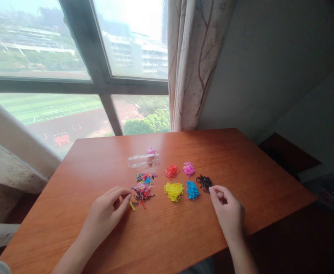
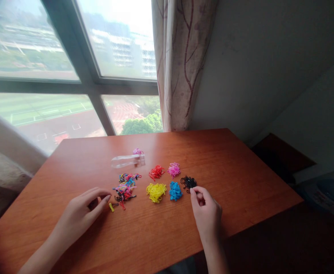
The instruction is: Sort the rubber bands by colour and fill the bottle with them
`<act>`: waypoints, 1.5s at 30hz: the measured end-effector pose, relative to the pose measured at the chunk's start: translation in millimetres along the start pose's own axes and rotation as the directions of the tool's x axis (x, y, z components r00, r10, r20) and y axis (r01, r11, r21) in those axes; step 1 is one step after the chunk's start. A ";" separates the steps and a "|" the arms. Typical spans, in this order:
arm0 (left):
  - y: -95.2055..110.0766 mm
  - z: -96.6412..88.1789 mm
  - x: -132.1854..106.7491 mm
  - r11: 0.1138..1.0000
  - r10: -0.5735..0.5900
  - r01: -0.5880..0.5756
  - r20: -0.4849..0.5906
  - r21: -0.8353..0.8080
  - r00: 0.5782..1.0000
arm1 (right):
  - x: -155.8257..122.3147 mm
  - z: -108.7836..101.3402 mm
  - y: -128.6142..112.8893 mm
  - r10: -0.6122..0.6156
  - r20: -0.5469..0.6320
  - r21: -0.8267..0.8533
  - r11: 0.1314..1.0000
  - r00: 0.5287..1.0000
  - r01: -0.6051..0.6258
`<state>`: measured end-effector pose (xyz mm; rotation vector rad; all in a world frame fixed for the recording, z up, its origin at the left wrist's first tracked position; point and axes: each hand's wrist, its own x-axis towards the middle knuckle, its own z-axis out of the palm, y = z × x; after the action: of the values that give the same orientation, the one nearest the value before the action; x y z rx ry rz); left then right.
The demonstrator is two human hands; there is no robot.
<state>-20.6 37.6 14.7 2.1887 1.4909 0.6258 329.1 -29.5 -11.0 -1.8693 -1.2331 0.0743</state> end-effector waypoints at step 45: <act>-3.9 -4.4 -5.4 1.000 0.012 -0.008 0.200 -0.024 0.980 | -63.1 80.6 -115.6 -0.384 0.490 0.112 0.918 0.782 0.381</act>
<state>-27.9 34.3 15.4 2.1715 1.3624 0.4089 175.7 -12.8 -6.3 -1.5981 -1.9548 0.3660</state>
